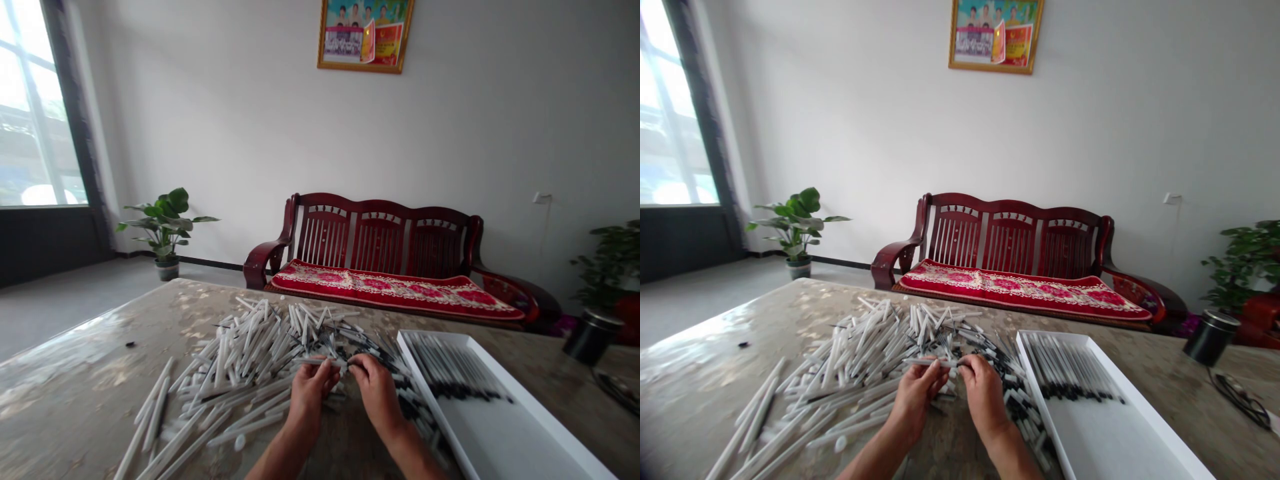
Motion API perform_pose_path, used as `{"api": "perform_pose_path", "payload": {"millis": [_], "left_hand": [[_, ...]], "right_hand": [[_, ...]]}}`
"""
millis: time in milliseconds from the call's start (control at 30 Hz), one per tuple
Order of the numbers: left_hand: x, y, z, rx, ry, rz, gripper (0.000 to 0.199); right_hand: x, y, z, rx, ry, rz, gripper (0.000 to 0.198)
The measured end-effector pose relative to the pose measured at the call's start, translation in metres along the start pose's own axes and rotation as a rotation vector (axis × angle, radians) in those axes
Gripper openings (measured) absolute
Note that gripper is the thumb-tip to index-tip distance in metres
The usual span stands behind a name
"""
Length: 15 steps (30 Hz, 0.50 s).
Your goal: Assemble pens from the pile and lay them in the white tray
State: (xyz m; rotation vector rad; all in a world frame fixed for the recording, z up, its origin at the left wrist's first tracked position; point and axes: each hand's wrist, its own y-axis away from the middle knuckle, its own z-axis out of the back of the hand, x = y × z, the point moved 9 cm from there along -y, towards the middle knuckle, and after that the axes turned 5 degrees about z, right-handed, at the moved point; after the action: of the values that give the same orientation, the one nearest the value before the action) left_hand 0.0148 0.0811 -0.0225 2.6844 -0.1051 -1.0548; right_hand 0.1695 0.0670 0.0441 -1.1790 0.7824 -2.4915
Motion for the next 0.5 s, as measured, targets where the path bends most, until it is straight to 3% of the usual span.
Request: {"api": "perform_pose_path", "payload": {"millis": [100,300,500], "left_hand": [[0.000,0.001,-0.001,0.000,-0.006,0.003,0.032],[0.004,0.002,0.003,-0.021,-0.002,0.021,0.029],[0.005,0.005,-0.003,0.017,0.010,0.042,0.029]], "right_hand": [[-0.008,0.000,-0.001,-0.004,-0.082,-0.092,0.012],[0.016,0.001,0.004,-0.007,0.104,0.177,0.019],[0.012,0.002,0.005,-0.020,0.060,0.087,0.025]]}}
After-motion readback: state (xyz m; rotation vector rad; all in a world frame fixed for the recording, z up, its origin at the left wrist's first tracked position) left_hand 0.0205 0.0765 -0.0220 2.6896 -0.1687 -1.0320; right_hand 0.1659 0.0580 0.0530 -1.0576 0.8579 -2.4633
